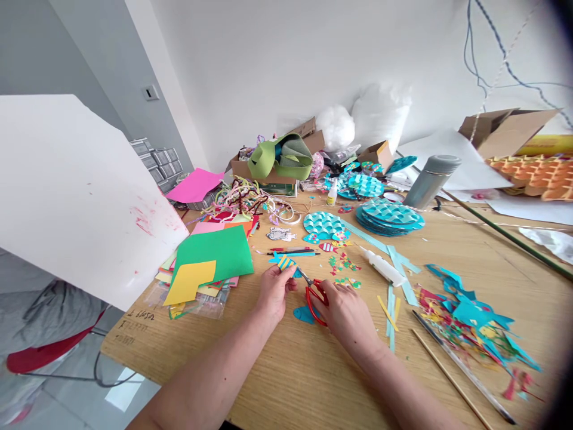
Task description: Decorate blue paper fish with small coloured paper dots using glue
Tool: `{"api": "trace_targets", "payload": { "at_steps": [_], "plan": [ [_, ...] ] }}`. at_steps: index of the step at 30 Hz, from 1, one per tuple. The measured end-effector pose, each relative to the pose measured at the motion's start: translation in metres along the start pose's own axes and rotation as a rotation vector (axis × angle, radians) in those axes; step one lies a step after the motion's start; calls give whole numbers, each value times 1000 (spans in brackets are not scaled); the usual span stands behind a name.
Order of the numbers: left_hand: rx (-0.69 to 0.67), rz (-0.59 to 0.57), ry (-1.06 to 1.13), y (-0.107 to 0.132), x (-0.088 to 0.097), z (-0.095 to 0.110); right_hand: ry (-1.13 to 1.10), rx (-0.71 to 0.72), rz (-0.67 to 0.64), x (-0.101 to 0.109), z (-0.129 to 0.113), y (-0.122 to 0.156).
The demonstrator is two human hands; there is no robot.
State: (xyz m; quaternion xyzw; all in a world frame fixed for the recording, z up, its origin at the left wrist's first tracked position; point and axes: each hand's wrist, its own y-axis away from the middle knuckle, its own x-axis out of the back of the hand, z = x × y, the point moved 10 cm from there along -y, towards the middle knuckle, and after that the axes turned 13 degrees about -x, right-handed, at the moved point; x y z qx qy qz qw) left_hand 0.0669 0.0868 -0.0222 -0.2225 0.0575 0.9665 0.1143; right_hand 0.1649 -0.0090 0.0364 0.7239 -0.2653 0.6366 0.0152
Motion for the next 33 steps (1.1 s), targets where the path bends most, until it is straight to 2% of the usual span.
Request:
{"api": "trace_targets", "payload": {
  "at_steps": [17, 33],
  "plan": [
    [-34, -10, -70, 0, 2, 1, 7, 10, 13, -1, -1, 1],
    [-22, 1, -32, 0, 3, -1, 25, 3, 21, 0, 0, 0]
  ]
}}
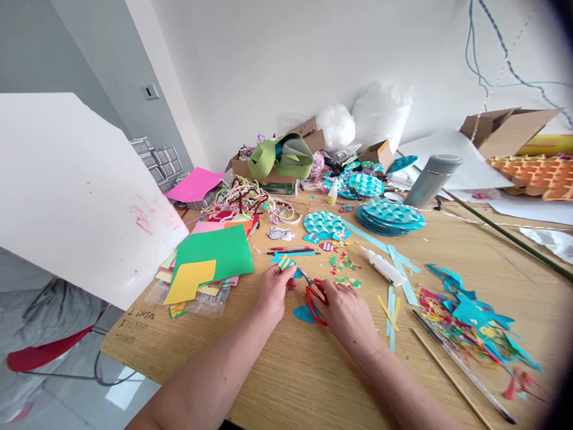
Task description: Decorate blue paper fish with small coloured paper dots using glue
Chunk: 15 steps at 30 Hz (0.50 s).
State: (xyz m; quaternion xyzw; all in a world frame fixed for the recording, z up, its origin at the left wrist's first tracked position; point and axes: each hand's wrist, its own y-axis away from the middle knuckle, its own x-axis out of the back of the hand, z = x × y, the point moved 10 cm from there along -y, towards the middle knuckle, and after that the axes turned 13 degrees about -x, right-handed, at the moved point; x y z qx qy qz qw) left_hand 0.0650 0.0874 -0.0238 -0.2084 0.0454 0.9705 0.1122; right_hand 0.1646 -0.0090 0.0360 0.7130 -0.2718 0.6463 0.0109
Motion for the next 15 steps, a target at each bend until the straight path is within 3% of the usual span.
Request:
{"api": "trace_targets", "payload": {
  "at_steps": [15],
  "plan": [
    [-3, 3, -8, 1, 0, 0, 7, -6, -43, -4, 0, 1]
  ]
}}
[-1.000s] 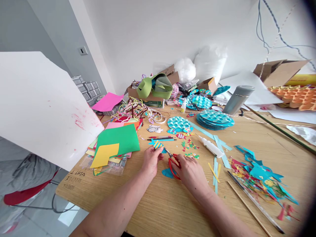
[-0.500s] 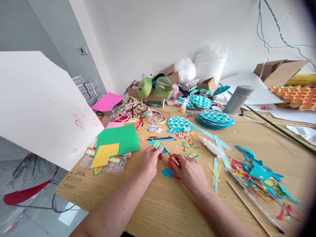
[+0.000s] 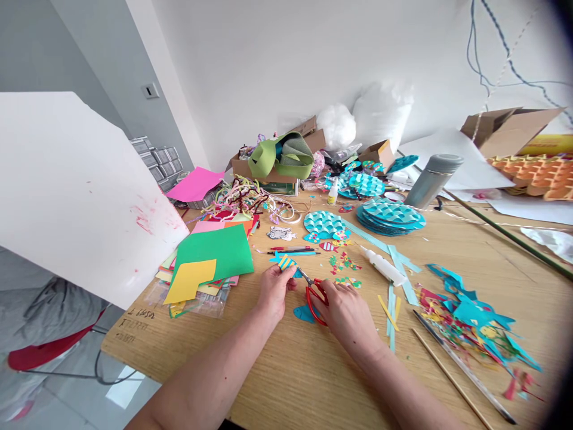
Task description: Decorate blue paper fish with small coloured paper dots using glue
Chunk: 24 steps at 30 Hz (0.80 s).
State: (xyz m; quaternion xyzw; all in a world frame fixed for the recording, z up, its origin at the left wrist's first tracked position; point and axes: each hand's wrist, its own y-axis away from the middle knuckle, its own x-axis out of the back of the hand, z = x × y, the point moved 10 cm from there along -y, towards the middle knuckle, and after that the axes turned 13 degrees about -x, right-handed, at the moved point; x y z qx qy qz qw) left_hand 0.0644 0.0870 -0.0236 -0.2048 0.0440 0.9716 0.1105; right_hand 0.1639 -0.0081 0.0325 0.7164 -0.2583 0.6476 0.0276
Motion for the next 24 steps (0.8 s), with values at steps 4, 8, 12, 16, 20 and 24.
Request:
{"api": "trace_targets", "payload": {
  "at_steps": [4, 8, 12, 16, 20, 24],
  "plan": [
    [-2, 0, -4, -1, 0, 0, 6, 4, -3, 0, 0, 0],
    [-3, 3, -7, -1, 1, 0, 10, 5, 0, 0, 0, 0],
    [0, 7, -11, -2, 2, -1, 14, 6, -1, 1, 0, 0],
    [5, 6, -7, -1, 1, -2, 15, 3, 6, 0, 0, -1],
    [7, 7, -7, -1, 1, -2, 15, 1, 3, 0, 1, -1],
    [7, 5, -6, -1, 1, -1, 9, 2, -10, 0, 0, 0]
  ]
}}
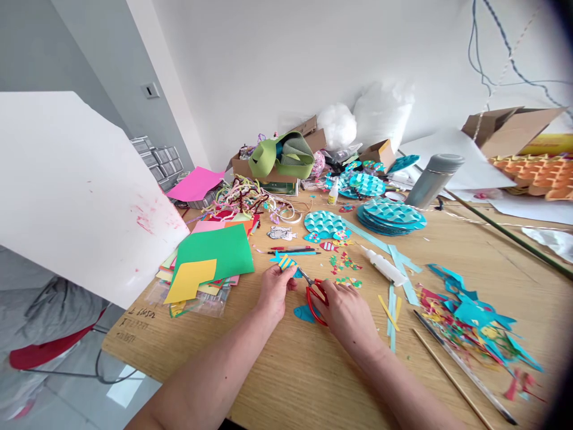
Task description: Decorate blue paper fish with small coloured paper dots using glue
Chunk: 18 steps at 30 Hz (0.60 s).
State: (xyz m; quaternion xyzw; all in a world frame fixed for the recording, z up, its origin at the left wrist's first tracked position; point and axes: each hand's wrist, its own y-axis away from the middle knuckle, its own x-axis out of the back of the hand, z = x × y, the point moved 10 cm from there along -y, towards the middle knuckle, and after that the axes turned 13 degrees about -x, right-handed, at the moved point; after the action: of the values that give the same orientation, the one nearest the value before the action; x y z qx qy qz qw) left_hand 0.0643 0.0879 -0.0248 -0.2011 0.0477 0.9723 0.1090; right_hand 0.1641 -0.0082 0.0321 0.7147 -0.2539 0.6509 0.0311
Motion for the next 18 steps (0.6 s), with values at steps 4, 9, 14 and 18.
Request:
{"api": "trace_targets", "payload": {
  "at_steps": [4, 9, 14, 18],
  "plan": [
    [-2, -3, 3, 0, 0, 0, 0, -7, -9, 0, 0, -1],
    [3, 5, -1, 0, 1, -1, -1, -7, -3, 0, -1, -2],
    [-3, -2, -4, -1, 0, 0, -5, -2, 10, 2, -1, -1],
    [-2, -10, -10, -1, 0, -2, -4, -4, 7, 2, -1, -1]
  ]
}}
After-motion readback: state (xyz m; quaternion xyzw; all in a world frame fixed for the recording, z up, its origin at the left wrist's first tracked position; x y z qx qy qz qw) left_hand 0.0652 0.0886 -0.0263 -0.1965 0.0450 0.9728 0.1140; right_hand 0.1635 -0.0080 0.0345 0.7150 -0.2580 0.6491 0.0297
